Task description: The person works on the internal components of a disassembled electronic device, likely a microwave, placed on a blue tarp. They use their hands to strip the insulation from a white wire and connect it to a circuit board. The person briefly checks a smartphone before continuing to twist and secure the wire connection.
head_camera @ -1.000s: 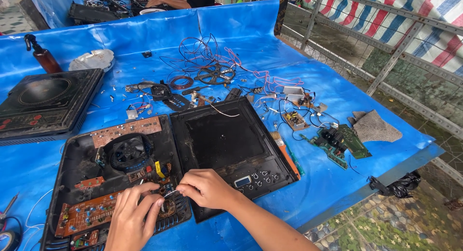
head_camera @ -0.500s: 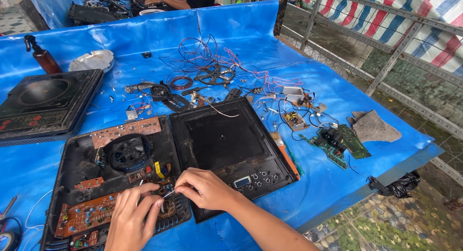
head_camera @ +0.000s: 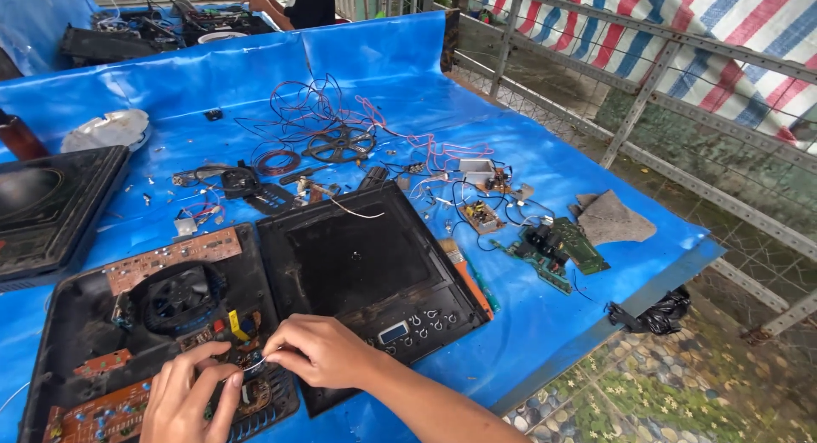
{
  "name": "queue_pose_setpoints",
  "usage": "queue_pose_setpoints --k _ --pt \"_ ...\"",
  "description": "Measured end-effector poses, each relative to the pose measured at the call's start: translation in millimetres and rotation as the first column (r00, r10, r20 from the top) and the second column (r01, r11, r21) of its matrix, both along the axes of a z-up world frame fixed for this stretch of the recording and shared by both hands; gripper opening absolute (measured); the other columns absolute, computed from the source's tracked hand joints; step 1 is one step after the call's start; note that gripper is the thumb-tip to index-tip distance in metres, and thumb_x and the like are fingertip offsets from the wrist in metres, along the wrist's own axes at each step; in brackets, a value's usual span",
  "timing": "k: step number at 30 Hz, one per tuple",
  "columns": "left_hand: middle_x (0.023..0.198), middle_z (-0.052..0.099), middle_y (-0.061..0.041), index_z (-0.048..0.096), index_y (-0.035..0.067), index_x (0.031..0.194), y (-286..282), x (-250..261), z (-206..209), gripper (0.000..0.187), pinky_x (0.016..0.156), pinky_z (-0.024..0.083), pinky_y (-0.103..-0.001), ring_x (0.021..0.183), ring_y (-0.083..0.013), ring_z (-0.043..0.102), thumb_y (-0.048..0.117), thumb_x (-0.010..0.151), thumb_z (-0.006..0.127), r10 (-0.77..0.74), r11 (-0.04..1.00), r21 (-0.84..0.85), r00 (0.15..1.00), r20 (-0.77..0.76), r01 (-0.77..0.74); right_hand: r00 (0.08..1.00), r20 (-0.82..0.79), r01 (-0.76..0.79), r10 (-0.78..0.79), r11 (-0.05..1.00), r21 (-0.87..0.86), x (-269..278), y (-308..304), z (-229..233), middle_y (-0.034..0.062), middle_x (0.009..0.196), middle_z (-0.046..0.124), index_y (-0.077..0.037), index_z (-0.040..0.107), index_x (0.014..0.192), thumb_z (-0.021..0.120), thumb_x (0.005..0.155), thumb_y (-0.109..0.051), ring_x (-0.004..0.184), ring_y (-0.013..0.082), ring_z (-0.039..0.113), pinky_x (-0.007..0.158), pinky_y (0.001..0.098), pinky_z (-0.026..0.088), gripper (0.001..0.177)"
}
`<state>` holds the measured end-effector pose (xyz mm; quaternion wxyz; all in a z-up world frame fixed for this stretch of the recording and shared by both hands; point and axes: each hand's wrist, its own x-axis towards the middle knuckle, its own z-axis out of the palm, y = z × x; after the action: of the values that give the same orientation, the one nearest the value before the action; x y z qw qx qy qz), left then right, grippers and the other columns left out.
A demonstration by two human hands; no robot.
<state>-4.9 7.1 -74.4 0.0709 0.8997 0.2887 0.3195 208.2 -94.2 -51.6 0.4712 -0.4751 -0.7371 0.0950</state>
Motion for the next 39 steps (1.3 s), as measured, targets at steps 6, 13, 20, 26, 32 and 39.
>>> queue_pose_setpoints --k 6,13,20,26,32,39 --pt "0.135 0.059 0.001 0.070 0.025 0.103 1.3 -2.7 7.0 0.020 0.087 0.047 -0.048 0.107 -0.0232 0.060 0.033 0.100 0.052 -0.091 0.996 0.003 0.996 -0.012 0.091 0.997 0.066 0.038 -0.042 0.997 0.069 2.1 6.6 -8.6 0.0072 0.084 0.067 -0.004 0.065 0.100 0.057 0.109 -0.015 0.080 0.0259 0.065 0.075 0.0395 0.053 0.016" --pt "0.130 0.060 -0.001 0.070 0.022 0.100 6.5 -6.1 5.7 0.023 0.083 0.043 -0.048 0.106 -0.0234 0.060 0.036 0.101 0.051 -0.153 0.988 -0.035 0.988 -0.019 0.152 0.994 0.079 0.074 -0.082 0.992 0.099 -8.5 5.7 -0.3 0.0041 0.058 0.030 -0.009 0.037 0.070 0.043 0.114 -0.030 0.050 0.0200 0.036 0.053 0.0371 0.033 0.049" --pt "0.133 0.055 -0.001 0.067 0.024 0.109 10.0 -10.7 5.1 0.023 0.086 0.042 -0.052 0.110 -0.0231 0.056 0.037 0.104 0.048 -0.183 0.978 -0.104 0.983 0.008 0.183 0.999 -0.042 0.026 -0.026 1.000 0.005 -18.7 5.3 14.0 0.0090 0.086 0.057 -0.007 0.059 0.100 0.052 0.110 -0.020 0.071 0.0218 0.056 0.066 0.0350 0.046 0.017" --pt "0.131 0.056 -0.003 0.067 0.022 0.108 12.8 -17.1 10.4 0.020 0.086 0.042 -0.050 0.108 -0.0243 0.056 0.034 0.104 0.052 -0.197 0.980 -0.033 0.980 0.034 0.199 1.000 -0.013 0.029 -0.028 0.997 0.068 -22.5 10.5 9.3 0.0098 0.093 0.065 -0.007 0.061 0.104 0.060 0.105 -0.011 0.078 0.0214 0.062 0.069 0.0339 0.054 0.005" --pt "0.125 0.058 -0.005 0.068 0.018 0.107 13.9 -18.3 12.8 0.020 0.085 0.042 -0.047 0.109 -0.0275 0.058 0.033 0.104 0.055 -0.211 0.977 -0.008 0.976 0.054 0.212 0.999 0.025 0.027 -0.029 0.996 0.087 -23.2 13.2 7.5 0.0090 0.091 0.067 -0.007 0.063 0.104 0.064 0.103 -0.009 0.079 0.0219 0.064 0.070 0.0347 0.055 0.003" --pt "0.124 0.059 -0.006 0.070 0.016 0.105 11.6 -19.8 17.8 0.016 0.083 0.041 -0.047 0.109 -0.0284 0.057 0.029 0.101 0.061 -0.234 0.972 -0.003 0.969 0.081 0.235 0.998 0.041 0.034 -0.039 0.993 0.112 -24.4 12.7 11.7 0.0089 0.089 0.067 -0.005 0.065 0.104 0.066 0.101 -0.007 0.076 0.0211 0.064 0.067 0.0334 0.055 0.004"
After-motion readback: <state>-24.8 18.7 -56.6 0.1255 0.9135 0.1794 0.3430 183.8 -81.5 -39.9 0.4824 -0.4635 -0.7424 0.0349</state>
